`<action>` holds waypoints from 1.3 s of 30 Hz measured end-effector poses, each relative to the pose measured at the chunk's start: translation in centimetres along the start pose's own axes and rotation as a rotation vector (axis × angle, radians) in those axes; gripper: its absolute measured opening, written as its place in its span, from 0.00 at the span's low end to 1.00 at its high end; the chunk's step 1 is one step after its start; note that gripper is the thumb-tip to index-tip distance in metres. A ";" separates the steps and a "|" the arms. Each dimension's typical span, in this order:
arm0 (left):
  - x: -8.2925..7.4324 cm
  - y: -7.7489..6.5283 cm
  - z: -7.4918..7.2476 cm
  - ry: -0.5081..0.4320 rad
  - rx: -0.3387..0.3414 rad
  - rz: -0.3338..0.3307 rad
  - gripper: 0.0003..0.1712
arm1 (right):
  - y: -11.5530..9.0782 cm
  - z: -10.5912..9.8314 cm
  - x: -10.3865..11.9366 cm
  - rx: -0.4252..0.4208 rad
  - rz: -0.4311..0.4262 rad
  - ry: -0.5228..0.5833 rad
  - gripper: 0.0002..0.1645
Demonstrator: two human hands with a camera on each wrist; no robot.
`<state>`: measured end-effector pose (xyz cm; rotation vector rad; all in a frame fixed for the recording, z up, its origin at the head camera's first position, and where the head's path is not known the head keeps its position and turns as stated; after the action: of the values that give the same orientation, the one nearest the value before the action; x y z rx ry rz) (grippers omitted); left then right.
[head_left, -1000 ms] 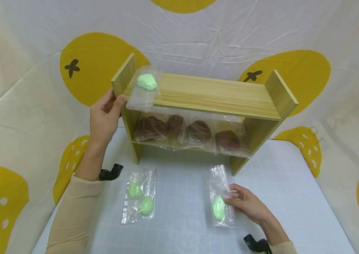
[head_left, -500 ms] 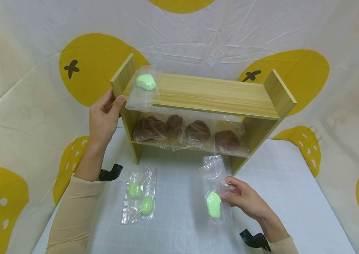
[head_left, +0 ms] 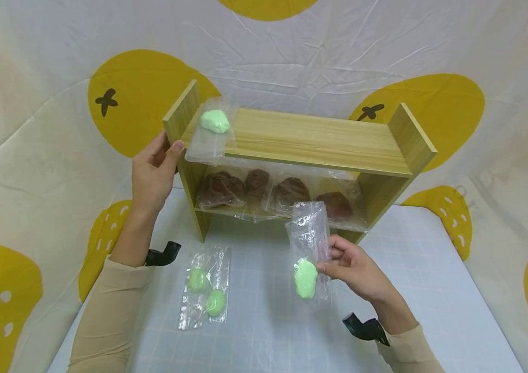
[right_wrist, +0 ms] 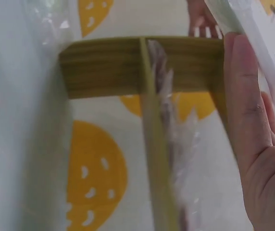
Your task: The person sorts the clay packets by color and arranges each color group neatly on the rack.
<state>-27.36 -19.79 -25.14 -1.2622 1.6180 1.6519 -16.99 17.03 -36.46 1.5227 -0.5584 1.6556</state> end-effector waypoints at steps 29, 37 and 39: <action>0.2 -0.2 -0.2 -0.007 -0.005 -0.006 0.26 | 7.7 1.0 11.2 -0.150 -0.180 -0.051 0.24; -0.1 -0.1 0.0 0.047 0.002 0.023 0.26 | 11.2 1.8 14.2 -0.182 -0.174 0.033 0.22; -0.1 -0.1 0.0 0.056 0.002 0.024 0.26 | 12.2 1.9 15.0 -0.181 -0.192 0.071 0.22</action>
<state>-27.25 -19.79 -25.08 -1.3040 1.6735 1.6419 -24.79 12.30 -19.30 1.3379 -0.4933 1.4649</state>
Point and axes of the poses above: each hand's wrist, its own y-axis towards the middle knuckle, its own z-axis out of the palm, x = y × z, the point moved 9 cm from there along y, towards the middle knuckle, and after that the axes turned 14 degrees about y, right-handed, at the moved point
